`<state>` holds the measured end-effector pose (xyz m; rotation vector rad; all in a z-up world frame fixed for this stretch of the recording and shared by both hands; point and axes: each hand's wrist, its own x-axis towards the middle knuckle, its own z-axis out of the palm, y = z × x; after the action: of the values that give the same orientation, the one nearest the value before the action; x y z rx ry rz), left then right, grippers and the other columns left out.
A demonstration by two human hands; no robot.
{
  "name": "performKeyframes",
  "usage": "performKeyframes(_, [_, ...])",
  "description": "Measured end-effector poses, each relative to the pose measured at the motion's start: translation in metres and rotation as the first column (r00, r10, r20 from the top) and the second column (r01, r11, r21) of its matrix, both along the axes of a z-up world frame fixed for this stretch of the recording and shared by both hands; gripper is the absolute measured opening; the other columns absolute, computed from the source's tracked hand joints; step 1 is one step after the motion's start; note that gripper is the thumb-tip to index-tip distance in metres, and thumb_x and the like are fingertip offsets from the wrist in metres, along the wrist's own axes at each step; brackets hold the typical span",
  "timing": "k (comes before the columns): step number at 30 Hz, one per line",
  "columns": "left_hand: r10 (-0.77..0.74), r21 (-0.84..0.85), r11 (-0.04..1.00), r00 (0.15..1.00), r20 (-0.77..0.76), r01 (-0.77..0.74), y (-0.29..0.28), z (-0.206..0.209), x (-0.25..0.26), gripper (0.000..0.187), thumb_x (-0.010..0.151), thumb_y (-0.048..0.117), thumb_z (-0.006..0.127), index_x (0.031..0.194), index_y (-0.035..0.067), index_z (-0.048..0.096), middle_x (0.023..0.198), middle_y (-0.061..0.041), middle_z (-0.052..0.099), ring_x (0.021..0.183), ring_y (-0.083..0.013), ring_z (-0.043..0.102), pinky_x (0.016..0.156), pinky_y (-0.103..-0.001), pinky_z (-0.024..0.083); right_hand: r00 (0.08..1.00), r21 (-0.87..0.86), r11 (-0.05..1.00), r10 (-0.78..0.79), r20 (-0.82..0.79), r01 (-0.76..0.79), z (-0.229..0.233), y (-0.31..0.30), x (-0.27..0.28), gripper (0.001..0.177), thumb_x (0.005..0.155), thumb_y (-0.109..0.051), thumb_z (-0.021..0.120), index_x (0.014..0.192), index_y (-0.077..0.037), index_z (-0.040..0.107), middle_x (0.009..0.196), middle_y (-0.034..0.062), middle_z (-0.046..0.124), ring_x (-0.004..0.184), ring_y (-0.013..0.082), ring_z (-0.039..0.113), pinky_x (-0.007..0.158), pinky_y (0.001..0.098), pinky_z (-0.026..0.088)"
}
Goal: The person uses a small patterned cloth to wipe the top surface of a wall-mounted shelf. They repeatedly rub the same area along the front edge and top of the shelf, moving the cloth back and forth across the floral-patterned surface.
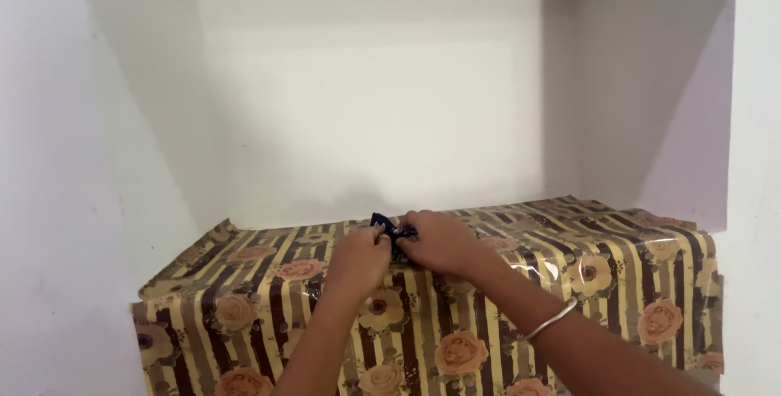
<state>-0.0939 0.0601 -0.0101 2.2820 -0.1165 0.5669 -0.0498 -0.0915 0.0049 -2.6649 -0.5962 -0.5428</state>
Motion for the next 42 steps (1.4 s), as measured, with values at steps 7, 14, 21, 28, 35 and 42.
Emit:
performKeyframes(7, [0.154, 0.33, 0.931, 0.987, 0.038, -0.158, 0.011, 0.005, 0.0, 0.037, 0.104, 0.03, 0.047, 0.102, 0.005, 0.074, 0.095, -0.012, 0.072, 0.091, -0.0255, 0.07, 0.102, -0.048, 0.045, 0.984, 0.028, 1.0, 0.008, 0.18, -0.013, -0.006, 0.011, -0.004, 0.038, 0.089, -0.029, 0.065, 0.121, -0.01, 0.068, 0.101, 0.0119, 0.074, 0.092, 0.0284, 0.072, 0.086, 0.0438, 0.056])
performKeyframes(14, [0.116, 0.12, 0.984, 0.988, 0.106, -0.128, 0.039, -0.005, 0.007, 0.037, 0.107, 0.031, 0.046, 0.113, 0.006, 0.072, 0.12, -0.015, 0.064, 0.113, -0.0336, 0.062, 0.106, -0.049, 0.047, 0.987, 0.034, 0.999, 0.019, 0.162, -0.025, -0.005, 0.04, -0.014, 0.035, 0.092, -0.027, 0.064, 0.121, -0.009, 0.068, 0.102, 0.0131, 0.075, 0.092, 0.0277, 0.073, 0.087, 0.0431, 0.057])
performKeyframes(21, [0.22, -0.273, 0.95, 0.943, 0.252, -0.149, 0.053, -0.011, 0.035, 0.044, 0.088, 0.011, 0.056, 0.129, 0.017, 0.071, 0.133, -0.008, 0.063, 0.135, -0.0387, 0.043, 0.118, -0.051, 0.03, 0.965, 0.023, 0.992, 0.113, 0.237, -0.122, -0.005, 0.075, -0.016, 0.033, 0.091, -0.027, 0.067, 0.117, -0.007, 0.07, 0.1, 0.0154, 0.074, 0.091, 0.0328, 0.071, 0.085, 0.0464, 0.057])
performKeyframes(28, [0.348, 0.126, 0.923, 0.928, 0.134, -0.365, 0.056, 0.012, 0.006, 0.034, 0.098, 0.019, 0.055, 0.127, 0.02, 0.072, 0.133, -0.008, 0.066, 0.147, -0.0327, 0.039, 0.128, -0.06, 0.009, 0.957, -0.017, 0.983, 0.182, 0.228, -0.183, -0.005, 0.092, -0.002, 0.03, 0.086, -0.021, 0.07, 0.111, -0.005, 0.072, 0.102, 0.0157, 0.075, 0.091, 0.0325, 0.073, 0.086, 0.0446, 0.058])
performKeyframes(35, [0.366, 0.2, 0.917, 0.928, -0.073, -0.346, 0.098, 0.008, -0.024, 0.044, 0.113, 0.036, 0.04, 0.115, 0.004, 0.07, 0.11, -0.019, 0.072, 0.105, -0.0325, 0.072, 0.098, -0.048, 0.058, 0.969, 0.04, 0.983, 0.172, 0.176, -0.181, -0.002, 0.116, -0.002, 0.033, 0.087, -0.021, 0.068, 0.118, -0.01, 0.072, 0.105, 0.0124, 0.076, 0.093, 0.0284, 0.074, 0.089, 0.042, 0.057])
performKeyframes(42, [0.41, 0.013, 0.912, 0.912, 0.015, -0.41, 0.115, 0.008, -0.008, 0.025, 0.099, 0.019, 0.055, 0.115, 0.004, 0.067, 0.114, -0.016, 0.066, 0.113, -0.0324, 0.063, 0.098, -0.048, 0.054, 0.955, 0.061, 0.971, 0.215, 0.204, -0.232, -0.006, 0.151, -0.003, 0.032, 0.087, -0.017, 0.067, 0.118, -0.01, 0.073, 0.104, 0.0152, 0.075, 0.093, 0.031, 0.072, 0.087, 0.0446, 0.056])
